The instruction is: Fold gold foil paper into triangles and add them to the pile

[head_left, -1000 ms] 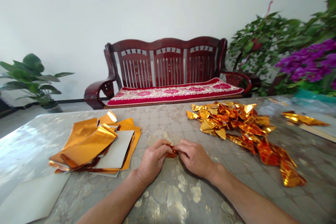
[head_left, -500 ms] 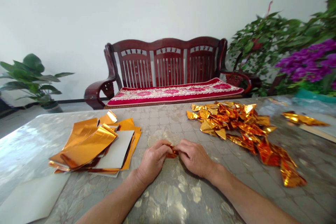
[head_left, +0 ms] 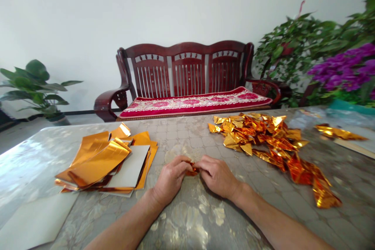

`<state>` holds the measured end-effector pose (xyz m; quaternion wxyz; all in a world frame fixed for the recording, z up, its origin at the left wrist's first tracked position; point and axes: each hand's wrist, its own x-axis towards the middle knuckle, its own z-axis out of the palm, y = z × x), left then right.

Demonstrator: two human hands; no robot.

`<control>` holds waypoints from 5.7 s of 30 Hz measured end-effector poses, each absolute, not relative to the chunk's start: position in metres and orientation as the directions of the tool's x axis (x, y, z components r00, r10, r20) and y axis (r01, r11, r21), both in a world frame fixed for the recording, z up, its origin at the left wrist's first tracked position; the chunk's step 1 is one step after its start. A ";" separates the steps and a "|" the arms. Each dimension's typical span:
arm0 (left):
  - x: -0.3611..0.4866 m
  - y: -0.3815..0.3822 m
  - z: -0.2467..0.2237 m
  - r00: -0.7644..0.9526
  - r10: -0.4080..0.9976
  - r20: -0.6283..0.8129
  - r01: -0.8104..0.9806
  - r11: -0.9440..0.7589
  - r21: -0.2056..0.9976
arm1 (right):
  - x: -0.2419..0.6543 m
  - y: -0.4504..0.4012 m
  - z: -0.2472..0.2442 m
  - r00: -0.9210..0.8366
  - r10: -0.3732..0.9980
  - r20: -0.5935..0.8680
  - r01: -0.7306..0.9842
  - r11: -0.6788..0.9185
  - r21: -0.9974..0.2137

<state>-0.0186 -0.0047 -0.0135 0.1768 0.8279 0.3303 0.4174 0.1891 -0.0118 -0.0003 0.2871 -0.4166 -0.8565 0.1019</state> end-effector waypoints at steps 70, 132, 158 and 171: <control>-0.019 -0.002 -0.008 0.213 0.940 0.268 0.552 -0.342 0.760 | 0.191 -0.008 -0.003 -0.363 0.859 0.360 0.660 0.510 -0.552; -0.016 -0.005 -0.004 0.228 0.944 0.237 0.473 -0.321 0.821 | 0.187 -0.012 -0.004 -0.348 0.837 0.423 0.631 0.543 -0.554; -0.016 0.000 -0.009 0.222 0.961 0.164 0.455 -0.251 0.855 | 0.193 -0.009 -0.006 -0.502 0.701 0.507 0.630 0.698 -0.341; -0.014 -0.002 -0.007 0.166 0.973 0.157 0.390 -0.211 0.896 | 0.188 -0.011 0.002 -0.335 0.891 0.307 0.687 0.454 -0.567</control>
